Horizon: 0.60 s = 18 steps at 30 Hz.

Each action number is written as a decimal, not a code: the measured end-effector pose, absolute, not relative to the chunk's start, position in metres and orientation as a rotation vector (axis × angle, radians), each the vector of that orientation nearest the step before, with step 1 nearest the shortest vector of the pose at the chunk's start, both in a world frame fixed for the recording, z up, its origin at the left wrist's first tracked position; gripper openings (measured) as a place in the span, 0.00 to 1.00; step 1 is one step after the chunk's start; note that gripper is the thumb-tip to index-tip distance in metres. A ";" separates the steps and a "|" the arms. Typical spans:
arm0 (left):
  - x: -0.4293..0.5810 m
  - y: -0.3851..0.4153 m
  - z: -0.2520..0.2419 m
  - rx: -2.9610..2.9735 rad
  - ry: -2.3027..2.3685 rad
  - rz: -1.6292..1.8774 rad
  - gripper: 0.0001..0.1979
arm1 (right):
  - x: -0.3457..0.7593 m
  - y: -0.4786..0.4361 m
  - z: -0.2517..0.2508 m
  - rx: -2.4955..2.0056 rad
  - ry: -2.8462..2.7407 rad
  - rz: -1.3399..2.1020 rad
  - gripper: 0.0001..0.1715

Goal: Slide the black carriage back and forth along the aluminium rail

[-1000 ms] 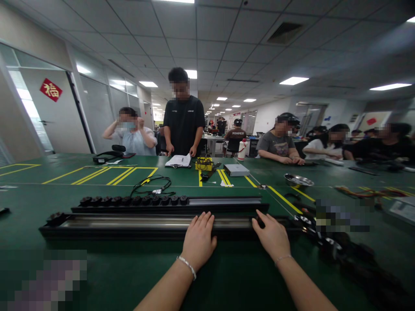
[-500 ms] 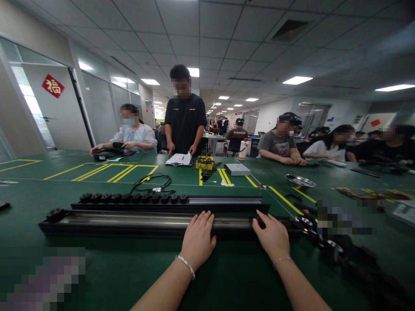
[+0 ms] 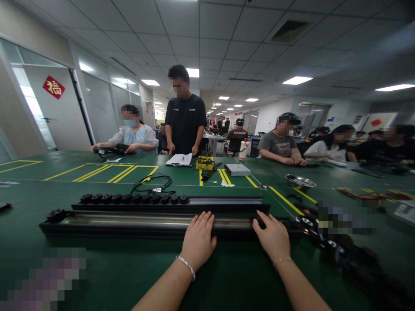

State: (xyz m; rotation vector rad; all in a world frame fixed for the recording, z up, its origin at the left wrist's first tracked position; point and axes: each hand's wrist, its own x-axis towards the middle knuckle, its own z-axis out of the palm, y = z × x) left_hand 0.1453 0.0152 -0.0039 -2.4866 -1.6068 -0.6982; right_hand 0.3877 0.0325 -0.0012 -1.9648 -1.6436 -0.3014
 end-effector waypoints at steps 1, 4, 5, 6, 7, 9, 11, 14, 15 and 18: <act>0.145 0.016 -0.005 -2.485 -1.604 -0.698 0.27 | 0.387 0.032 0.000 -1.968 -1.643 -0.298 0.28; 0.145 0.016 -0.006 -2.481 -1.599 -0.701 0.27 | 0.386 0.031 0.001 -1.972 -1.645 -0.291 0.28; 0.145 0.016 -0.006 -2.479 -1.599 -0.706 0.27 | 0.386 0.031 0.002 -1.971 -1.647 -0.288 0.28; 0.145 0.017 -0.006 -2.479 -1.599 -0.711 0.28 | 0.386 0.031 0.002 -1.972 -1.644 -0.284 0.28; 0.145 0.017 -0.005 -2.480 -1.600 -0.715 0.28 | 0.386 0.031 0.001 -1.974 -1.638 -0.279 0.28; 0.146 0.017 -0.004 -2.480 -1.603 -0.718 0.28 | 0.387 0.031 0.001 -1.978 -1.632 -0.268 0.28; 0.145 0.017 -0.003 -2.482 -1.603 -0.716 0.27 | 0.388 0.032 0.000 -1.978 -1.632 -0.263 0.28; 0.145 0.017 -0.003 -2.480 -1.599 -0.716 0.27 | 0.389 0.033 -0.002 -1.975 -1.630 -0.274 0.28; 0.145 0.016 -0.003 -2.478 -1.599 -0.715 0.27 | 0.389 0.034 -0.002 -1.971 -1.629 -0.281 0.28; 0.145 0.016 -0.004 -2.474 -1.600 -0.710 0.27 | 0.390 0.035 -0.003 -1.953 -1.631 -0.298 0.27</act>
